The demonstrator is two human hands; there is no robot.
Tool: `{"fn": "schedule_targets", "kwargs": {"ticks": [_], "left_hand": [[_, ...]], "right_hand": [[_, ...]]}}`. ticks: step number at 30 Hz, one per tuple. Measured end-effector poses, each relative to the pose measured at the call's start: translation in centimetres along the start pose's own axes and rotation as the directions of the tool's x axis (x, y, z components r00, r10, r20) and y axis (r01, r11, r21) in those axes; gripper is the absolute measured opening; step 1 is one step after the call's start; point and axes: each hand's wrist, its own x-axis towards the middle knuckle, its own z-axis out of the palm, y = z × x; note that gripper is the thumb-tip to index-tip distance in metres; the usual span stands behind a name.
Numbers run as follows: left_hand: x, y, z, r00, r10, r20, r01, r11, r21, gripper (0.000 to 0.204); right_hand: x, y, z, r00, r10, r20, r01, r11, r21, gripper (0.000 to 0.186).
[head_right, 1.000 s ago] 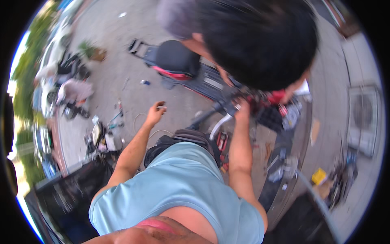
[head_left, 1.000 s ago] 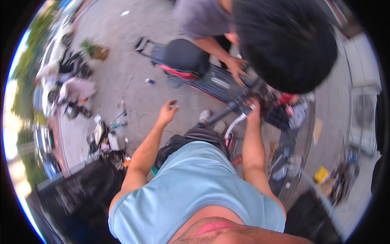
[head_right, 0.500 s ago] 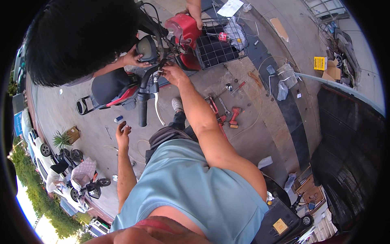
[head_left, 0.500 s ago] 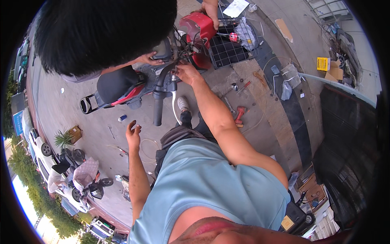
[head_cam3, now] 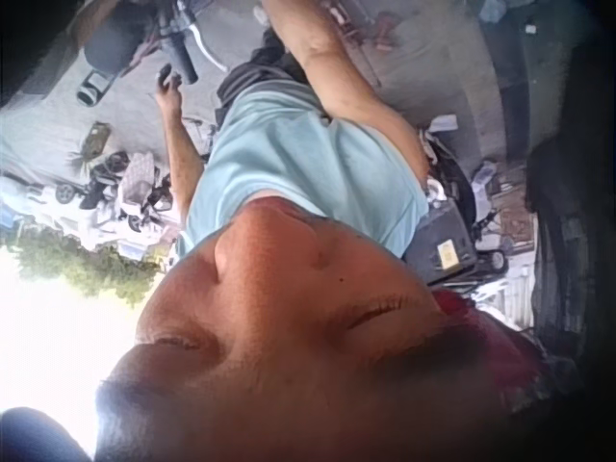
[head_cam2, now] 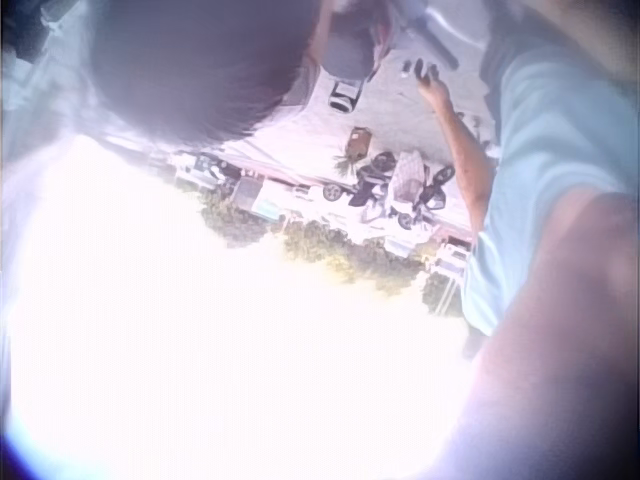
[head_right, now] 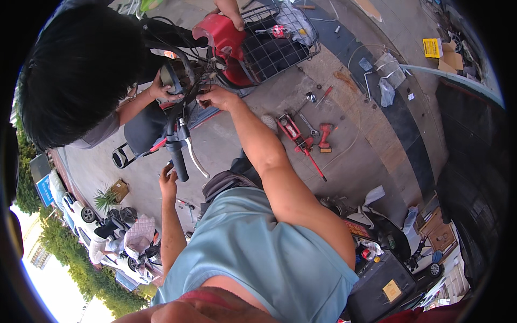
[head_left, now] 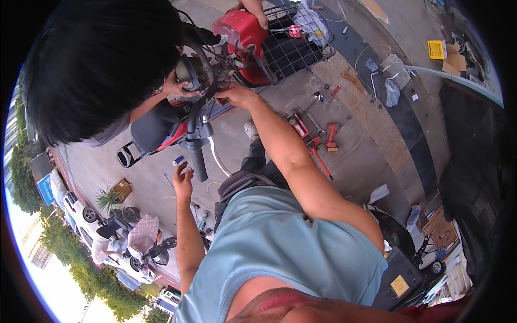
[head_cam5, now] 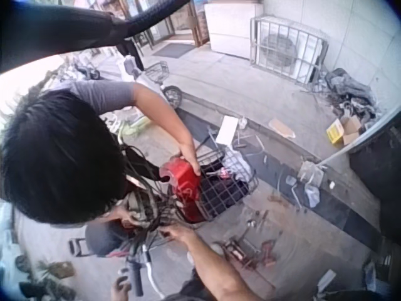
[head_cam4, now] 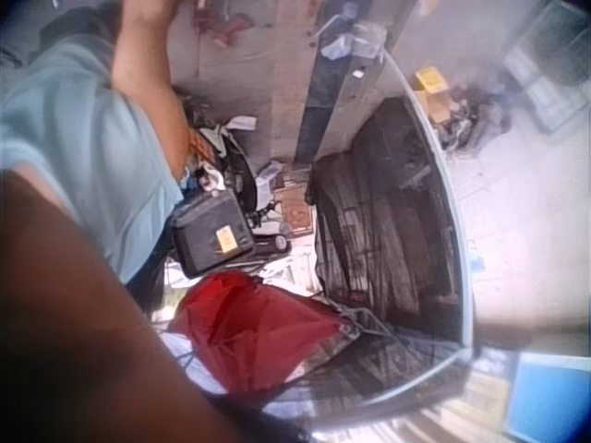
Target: The person uses a cordless impact driver to remove and install screws on the front fairing and handlebar area of a red scooter. They work alongside another person who assists with holding parts and adjusting the handlebars.
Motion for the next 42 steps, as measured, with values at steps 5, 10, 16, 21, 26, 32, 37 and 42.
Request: {"fn": "schedule_targets", "kwargs": {"ticks": [5,10,16,21,26,32,37,42], "left_hand": [[1.1,2.5,0.1,0.998,0.02,0.052,-0.026,0.993,0.117,0.038],[1.1,5.2,0.8,0.999,0.032,0.039,-0.037,0.99,0.135,0.038],[2.2,5.6,0.7,0.997,-0.028,0.074,0.018,0.992,0.127,0.038],[2.8,4.4,0.8,0.997,0.005,0.076,-0.009,0.999,0.054,0.04],[3.1,6.7,0.8,0.995,0.048,0.084,-0.054,0.995,0.078,0.042],[3.7,11.5,1.5,0.991,0.092,0.099,-0.083,0.993,-0.087,0.037],[5.5,15.4,2.3,0.983,0.124,0.136,-0.086,0.962,-0.261,0.029],[8.6,18.8,4.4,0.96,0.104,0.262,0.002,0.927,-0.375,0.031]], "right_hand": [[1.4,1.2,0.7,0.995,-0.083,-0.051,0.09,0.985,0.146,0.012],[0.4,0.3,-0.3,0.999,-0.045,-0.006,0.045,0.999,0.012,0.013],[1.0,0.1,-0.7,0.996,-0.085,0.017,0.084,0.996,0.016,0.015],[-0.1,-0.1,-0.3,0.999,-0.015,-0.037,0.014,1.0,-0.016,0.017],[-0.5,0.2,-0.5,0.951,-0.044,-0.306,0.013,0.995,-0.102,0.019],[-3.6,-0.1,0.6,0.939,-0.013,-0.343,0.078,0.982,0.174,0.022],[-2.0,1.4,0.7,0.91,-0.089,-0.404,0.155,0.979,0.133,0.02],[0.5,1.6,1.7,0.868,-0.093,-0.488,0.26,0.922,0.287,0.017]]}}
